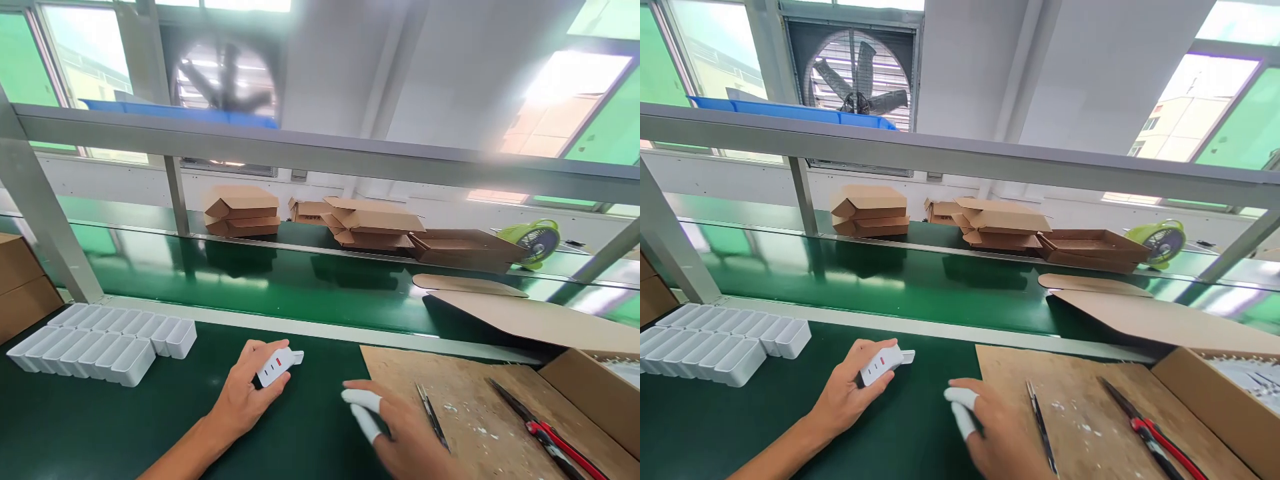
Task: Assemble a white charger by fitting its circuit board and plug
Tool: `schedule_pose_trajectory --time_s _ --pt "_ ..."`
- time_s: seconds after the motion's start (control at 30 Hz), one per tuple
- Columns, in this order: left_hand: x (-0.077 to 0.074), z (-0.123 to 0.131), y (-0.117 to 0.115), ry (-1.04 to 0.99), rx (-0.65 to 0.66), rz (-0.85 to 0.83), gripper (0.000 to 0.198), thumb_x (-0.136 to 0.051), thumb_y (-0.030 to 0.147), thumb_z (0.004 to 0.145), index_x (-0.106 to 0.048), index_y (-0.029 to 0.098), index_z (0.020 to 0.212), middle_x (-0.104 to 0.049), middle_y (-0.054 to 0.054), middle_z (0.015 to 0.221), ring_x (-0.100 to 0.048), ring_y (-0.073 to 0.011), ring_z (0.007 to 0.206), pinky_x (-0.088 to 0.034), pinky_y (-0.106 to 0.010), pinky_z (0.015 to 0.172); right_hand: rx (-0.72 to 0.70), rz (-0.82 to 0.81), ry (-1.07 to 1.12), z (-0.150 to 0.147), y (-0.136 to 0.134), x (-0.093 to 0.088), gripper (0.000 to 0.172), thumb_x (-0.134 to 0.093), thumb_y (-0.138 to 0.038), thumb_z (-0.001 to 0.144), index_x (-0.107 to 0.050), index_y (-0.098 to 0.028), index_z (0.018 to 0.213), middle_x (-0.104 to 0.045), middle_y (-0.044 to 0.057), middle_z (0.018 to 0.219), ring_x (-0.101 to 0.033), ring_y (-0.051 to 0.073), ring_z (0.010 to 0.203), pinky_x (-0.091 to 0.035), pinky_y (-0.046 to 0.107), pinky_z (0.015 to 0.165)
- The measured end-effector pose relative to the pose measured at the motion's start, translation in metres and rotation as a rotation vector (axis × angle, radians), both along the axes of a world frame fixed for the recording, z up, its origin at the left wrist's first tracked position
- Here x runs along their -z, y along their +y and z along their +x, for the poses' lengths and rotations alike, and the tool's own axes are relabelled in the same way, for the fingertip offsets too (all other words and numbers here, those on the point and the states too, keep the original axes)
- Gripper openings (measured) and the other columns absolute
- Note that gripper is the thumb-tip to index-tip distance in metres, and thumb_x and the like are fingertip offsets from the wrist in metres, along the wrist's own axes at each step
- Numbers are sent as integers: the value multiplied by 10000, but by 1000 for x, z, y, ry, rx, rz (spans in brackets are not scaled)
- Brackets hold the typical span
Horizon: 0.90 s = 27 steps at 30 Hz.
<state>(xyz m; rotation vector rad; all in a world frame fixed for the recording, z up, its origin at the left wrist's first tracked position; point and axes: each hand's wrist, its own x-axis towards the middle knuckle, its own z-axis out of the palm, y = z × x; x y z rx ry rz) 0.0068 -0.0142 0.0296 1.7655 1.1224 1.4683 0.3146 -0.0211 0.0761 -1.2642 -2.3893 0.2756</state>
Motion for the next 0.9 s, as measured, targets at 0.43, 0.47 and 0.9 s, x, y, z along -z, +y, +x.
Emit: schedule_pose_trajectory --time_s 0.43,0.47,0.9 --pt "9 -7 -5 27 11 -328 752 -747 305 852 -395 287 1517 -585 -131 1490 -490 -359 1469 -262 -695 1268 -168 103 441 -100 19 32 279 -545 -113 952 -704 -222 1154 -727 127 1161 -742 222 1016 -623 346 862" --pt "12 -8 -5 73 -3 -342 820 -762 267 826 -366 300 1543 -541 -132 1539 -446 -367 1502 -252 -702 1272 -180 137 387 -97 20 32 318 -524 -82 943 -711 -210 1167 -724 135 1150 -740 223 995 -625 345 839" --pt "14 1 -11 315 16 -148 1296 -1020 186 630 -203 402 1612 -408 -149 1566 -526 -411 1412 -498 -661 1165 -77 -160 515 -93 20 32 265 -589 -190 929 -791 -234 1095 -748 125 1103 -734 253 965 -612 394 838"
